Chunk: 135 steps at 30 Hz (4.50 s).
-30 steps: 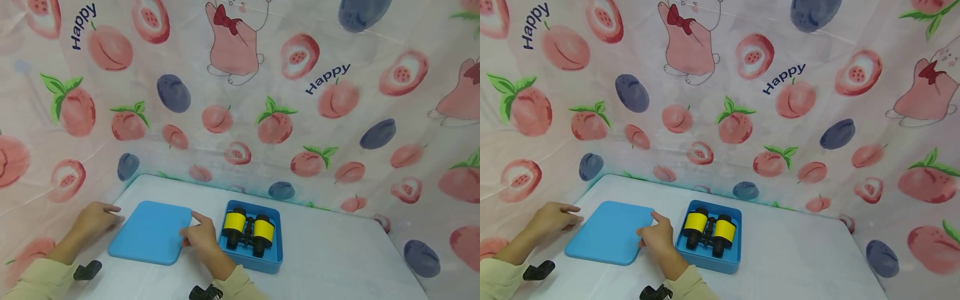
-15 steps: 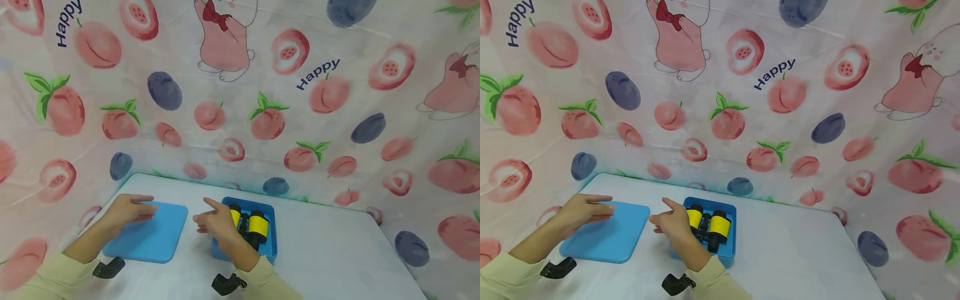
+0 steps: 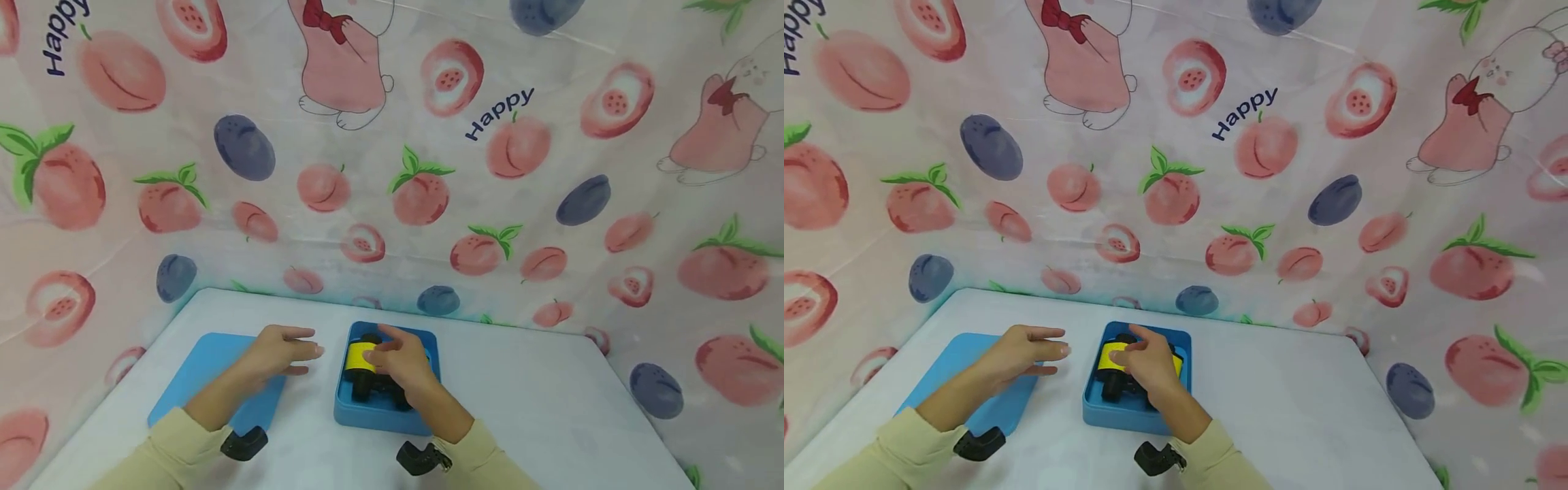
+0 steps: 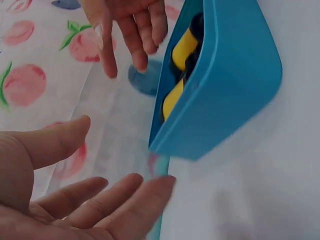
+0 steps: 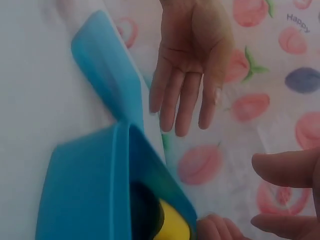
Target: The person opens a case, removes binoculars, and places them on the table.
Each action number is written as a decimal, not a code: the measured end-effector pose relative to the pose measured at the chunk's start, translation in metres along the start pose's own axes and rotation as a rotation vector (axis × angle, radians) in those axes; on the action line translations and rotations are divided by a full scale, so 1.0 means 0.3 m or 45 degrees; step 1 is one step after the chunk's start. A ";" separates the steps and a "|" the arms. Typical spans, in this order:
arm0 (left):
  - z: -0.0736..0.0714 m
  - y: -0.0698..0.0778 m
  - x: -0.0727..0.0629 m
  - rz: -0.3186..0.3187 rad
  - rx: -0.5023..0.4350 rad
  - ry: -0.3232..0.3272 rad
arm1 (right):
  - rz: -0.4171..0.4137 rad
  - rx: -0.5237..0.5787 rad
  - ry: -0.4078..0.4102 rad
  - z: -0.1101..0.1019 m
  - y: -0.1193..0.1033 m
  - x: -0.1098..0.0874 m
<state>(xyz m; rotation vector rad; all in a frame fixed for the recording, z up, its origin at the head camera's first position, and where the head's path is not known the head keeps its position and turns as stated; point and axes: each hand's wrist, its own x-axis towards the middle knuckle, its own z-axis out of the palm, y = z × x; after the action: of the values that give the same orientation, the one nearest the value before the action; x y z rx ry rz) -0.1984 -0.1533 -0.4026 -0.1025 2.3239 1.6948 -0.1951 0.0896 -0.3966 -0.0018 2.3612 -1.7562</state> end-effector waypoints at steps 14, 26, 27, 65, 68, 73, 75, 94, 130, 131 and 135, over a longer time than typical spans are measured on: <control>0.186 -0.018 0.080 -0.089 -0.017 -0.159 | -0.302 -0.836 0.041 -0.088 0.092 0.032; 0.216 -0.020 0.085 -0.075 0.022 -0.118 | -0.481 -1.596 -0.238 -0.103 0.145 0.115; 0.218 -0.020 0.086 -0.072 0.023 -0.118 | -0.480 -1.604 -0.243 -0.106 0.146 0.122; 0.211 -0.044 0.085 -0.150 -0.091 -0.108 | -0.692 -1.614 -0.235 -0.199 0.032 0.138; 0.210 -0.042 0.083 -0.164 -0.108 -0.106 | -0.698 -1.607 -0.241 -0.212 0.018 0.130; 0.208 -0.035 0.079 -0.161 -0.109 -0.110 | -0.714 -1.594 -0.237 -0.238 -0.001 0.114; 0.208 -0.035 0.081 -0.152 -0.110 -0.115 | -0.711 -1.594 -0.236 -0.250 -0.007 0.108; 0.213 -0.041 0.084 -0.109 -0.110 -0.133 | -0.718 -1.564 -0.221 -0.367 -0.009 0.070; 0.205 -0.041 0.068 -0.121 -0.120 -0.129 | -0.648 -1.581 -0.114 -0.578 0.073 0.001; 0.205 -0.040 0.068 -0.121 -0.120 -0.128 | -0.646 -1.582 -0.108 -0.584 0.073 -0.001; 0.206 -0.041 0.069 -0.122 -0.116 -0.127 | -0.637 -1.583 -0.090 -0.607 0.076 -0.013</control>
<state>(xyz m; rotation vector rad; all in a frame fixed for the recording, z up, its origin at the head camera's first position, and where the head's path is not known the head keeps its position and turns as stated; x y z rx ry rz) -0.2054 -0.0967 -0.4367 -0.1412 2.1363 1.7182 -0.2177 0.2694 -0.3674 -0.8421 3.0961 -0.0909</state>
